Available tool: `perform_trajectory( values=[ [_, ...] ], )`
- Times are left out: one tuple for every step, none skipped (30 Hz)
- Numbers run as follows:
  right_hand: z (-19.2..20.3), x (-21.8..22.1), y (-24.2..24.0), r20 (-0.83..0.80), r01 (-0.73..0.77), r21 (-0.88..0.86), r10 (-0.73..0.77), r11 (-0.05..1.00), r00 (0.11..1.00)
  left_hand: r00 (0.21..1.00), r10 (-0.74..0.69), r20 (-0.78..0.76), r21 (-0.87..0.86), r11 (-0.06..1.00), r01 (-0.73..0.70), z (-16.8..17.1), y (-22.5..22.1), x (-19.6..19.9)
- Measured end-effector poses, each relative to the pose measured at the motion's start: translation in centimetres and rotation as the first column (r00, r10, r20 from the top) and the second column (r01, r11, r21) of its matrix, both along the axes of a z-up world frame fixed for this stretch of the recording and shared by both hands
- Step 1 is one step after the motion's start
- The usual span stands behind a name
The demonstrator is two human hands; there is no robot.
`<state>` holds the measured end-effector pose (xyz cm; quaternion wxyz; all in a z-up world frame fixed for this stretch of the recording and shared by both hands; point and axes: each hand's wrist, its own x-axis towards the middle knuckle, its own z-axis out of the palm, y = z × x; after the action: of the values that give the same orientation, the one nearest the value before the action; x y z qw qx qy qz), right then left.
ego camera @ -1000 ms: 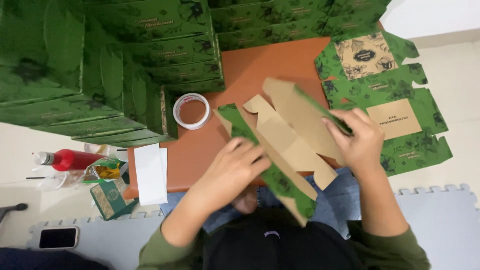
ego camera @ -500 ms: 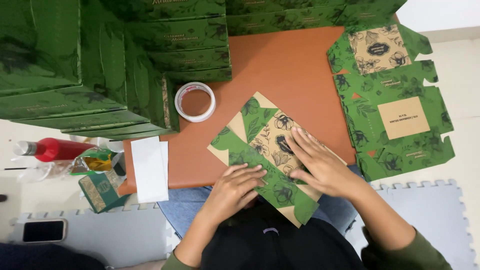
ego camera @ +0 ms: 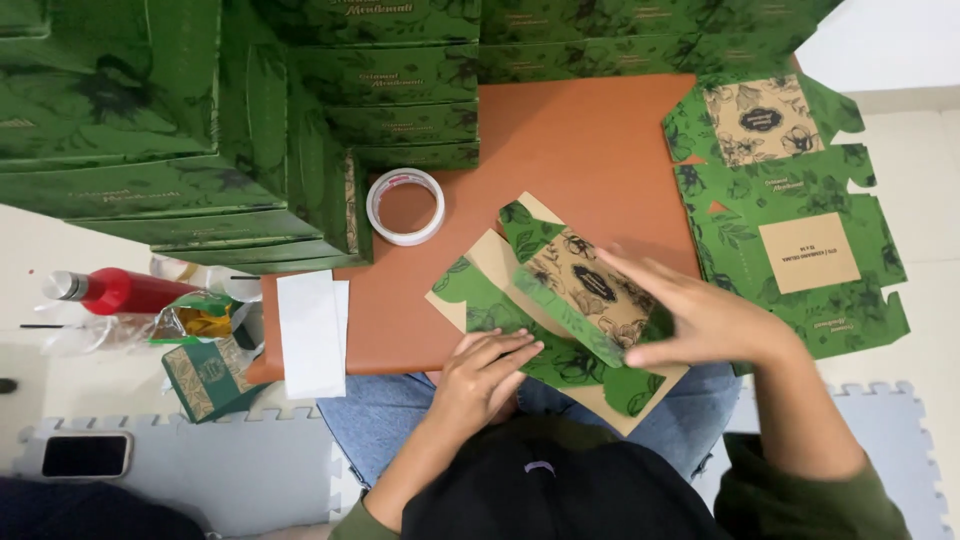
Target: Folding and assembling cardboard boxes from flat templates
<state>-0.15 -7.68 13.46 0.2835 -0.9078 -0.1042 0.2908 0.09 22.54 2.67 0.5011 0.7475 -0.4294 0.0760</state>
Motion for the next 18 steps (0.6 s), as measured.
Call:
perform_trajectory(
  values=[
    [-0.3, -1.1, -1.1, 0.03, 0.05, -0.039, -0.049, 0.998, 0.998, 0.999, 0.021, -0.048, 0.024, 0.999, -0.02, 0.2, 0.0, -0.3],
    [-0.5, -2.5, -2.2, 0.062, 0.109, -0.076, -0.104, 0.991, 0.993, 0.995, 0.036, -0.096, 0.049, 0.998, -0.031, 0.4, -0.1, -0.6],
    [0.2, -2.9, -2.4, 0.062, 0.114, -0.076, -0.109, 0.991, 0.992, 0.995, 0.031, -0.096, 0.05, 0.998, -0.026, 0.2, -0.3, -0.6],
    [1.0, -3.4, -2.6, 0.121, 0.188, -0.014, -0.184, 0.982, 0.975, 0.996, 0.064, -0.061, 0.028, 0.998, -0.063, 0.0, -0.5, -0.7],
    [1.8, -3.9, -2.8, 0.175, 0.256, 0.051, -0.261, 0.965, 0.949, 0.995, 0.098, -0.026, 0.005, 0.995, -0.098, -0.1, -0.7, -0.7],
    [1.9, -3.9, -2.9, 0.177, 0.265, 0.051, -0.27, 0.963, 0.946, 0.996, 0.089, -0.024, 0.005, 0.996, -0.089, 0.0, -1.2, -0.8],
    [2.1, -3.9, -3.0, 0.237, 0.288, 0.08, -0.299, 0.954, 0.925, 0.991, 0.137, -0.009, -0.011, 0.991, -0.137, 0.1, -1.7, -1.0],
    [2.2, -3.7, -3.1, 0.295, 0.302, 0.112, -0.322, 0.947, 0.9, 0.982, 0.191, 0.009, -0.026, 0.981, -0.19, 0.2, -2.0, -1.1],
    [1.9, -3.4, -3.5, 0.299, 0.304, 0.116, -0.325, 0.946, 0.897, 0.982, 0.188, 0.014, -0.024, 0.982, -0.187, 0.4, -2.7, -1.3],
    [1.7, -2.8, -4.0, 0.374, 0.297, 0.168, -0.339, 0.94, 0.863, 0.98, 0.186, 0.063, 0.017, 0.982, -0.188, 0.7, -3.4, -1.5],
    [1.5, -2.3, -4.3, 0.445, 0.284, 0.219, -0.355, 0.933, 0.822, 0.977, 0.182, 0.113, 0.059, 0.98, -0.19, 1.0, -4.0, -1.7],
    [1.0, -1.5, -5.2, 0.451, 0.279, 0.222, -0.351, 0.935, 0.82, 0.975, 0.186, 0.12, 0.058, 0.979, -0.194, 1.2, -4.8, -1.6],
    [0.5, -0.7, -6.1, 0.431, 0.354, 0.239, -0.425, 0.904, 0.796, 0.957, 0.177, 0.228, 0.124, 0.97, -0.209, 1.4, -5.6, -1.4],
    [0.0, 0.0, -7.0, 0.406, 0.428, 0.251, -0.496, 0.868, 0.768, 0.932, 0.159, 0.327, 0.187, 0.955, -0.229, 1.6, -6.5, -1.5],
    [-1.3, 1.0, -8.1, 0.408, 0.425, 0.252, -0.493, 0.87, 0.768, 0.93, 0.162, 0.329, 0.186, 0.955, -0.232, 1.3, -7.2, -1.2],
    [-2.5, 1.8, -9.2, 0.393, 0.552, 0.243, -0.602, 0.797, 0.695, 0.926, 0.144, 0.35, 0.25, 0.938, -0.241, 1.1, -7.9, -1.1],
    [-3.9, 2.6, -10.3, 0.38, 0.668, 0.232, -0.698, 0.707, 0.607, 0.921, 0.124, 0.37, 0.312, 0.917, -0.249, 0.8, -8.7, -0.9],
    [-3.6, 2.5, -9.8, 0.377, 0.671, 0.232, -0.701, 0.704, 0.606, 0.922, 0.12, 0.368, 0.315, 0.917, -0.245, 0.5, -9.3, -0.7]
  ],
)
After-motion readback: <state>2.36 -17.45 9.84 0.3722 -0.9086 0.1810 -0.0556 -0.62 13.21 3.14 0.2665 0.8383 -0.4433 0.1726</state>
